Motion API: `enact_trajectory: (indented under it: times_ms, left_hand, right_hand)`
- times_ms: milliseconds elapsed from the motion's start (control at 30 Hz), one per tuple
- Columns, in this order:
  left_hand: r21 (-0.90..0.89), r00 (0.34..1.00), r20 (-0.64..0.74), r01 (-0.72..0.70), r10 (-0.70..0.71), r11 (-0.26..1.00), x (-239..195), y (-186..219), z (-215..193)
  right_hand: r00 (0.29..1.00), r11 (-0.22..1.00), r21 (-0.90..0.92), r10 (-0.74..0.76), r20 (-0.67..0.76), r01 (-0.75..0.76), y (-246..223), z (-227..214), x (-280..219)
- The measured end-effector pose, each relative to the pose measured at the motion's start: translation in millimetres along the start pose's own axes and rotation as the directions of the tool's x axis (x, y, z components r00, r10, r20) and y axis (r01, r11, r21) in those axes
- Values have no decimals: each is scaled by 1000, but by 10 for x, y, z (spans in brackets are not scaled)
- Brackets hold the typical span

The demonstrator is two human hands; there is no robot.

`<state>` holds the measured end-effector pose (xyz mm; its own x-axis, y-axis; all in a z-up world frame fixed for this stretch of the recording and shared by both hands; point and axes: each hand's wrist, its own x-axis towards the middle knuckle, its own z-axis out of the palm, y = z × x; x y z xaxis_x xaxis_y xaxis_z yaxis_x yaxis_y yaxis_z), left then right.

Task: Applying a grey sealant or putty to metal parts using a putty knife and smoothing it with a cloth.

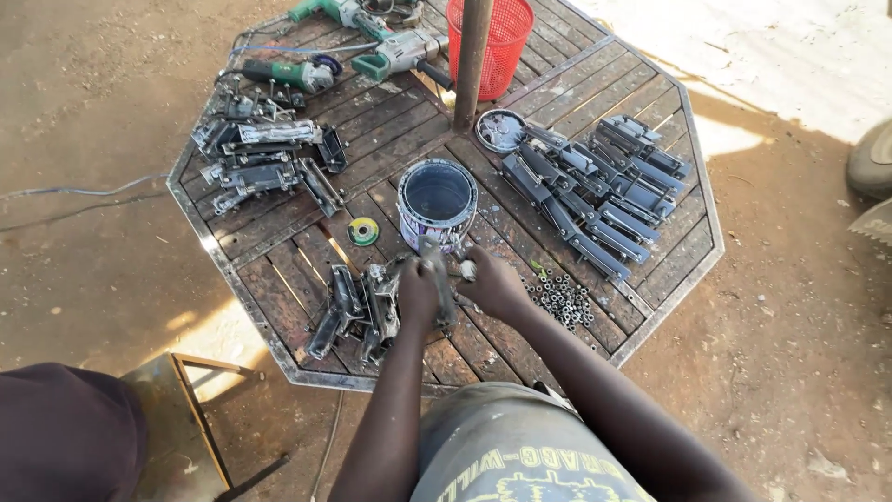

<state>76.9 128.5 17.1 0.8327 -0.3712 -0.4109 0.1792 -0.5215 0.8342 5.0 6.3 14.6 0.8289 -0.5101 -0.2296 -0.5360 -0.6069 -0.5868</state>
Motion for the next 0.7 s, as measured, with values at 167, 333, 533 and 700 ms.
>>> enact_trajectory:
  times_ms: [167,333,533,700]
  left_hand:
    - [-295,992,68,117,-102,948,452,-175,-109]
    - [-232,994,86,82,-63,969,529,-244,-87]
    - [-301,986,155,-5,54,954,152,3,-28]
    - [-38,900,230,-373,371,927,9,171,36]
  right_hand:
    - [988,988,-2,-153,9,153,135,12,65]
    - [993,993,109,-27,-114,40,-270,-277,-68]
    - [995,873,478,91,42,-100,-213,-344,64]
    - [969,752,625,245,30,-209,184,-197,263]
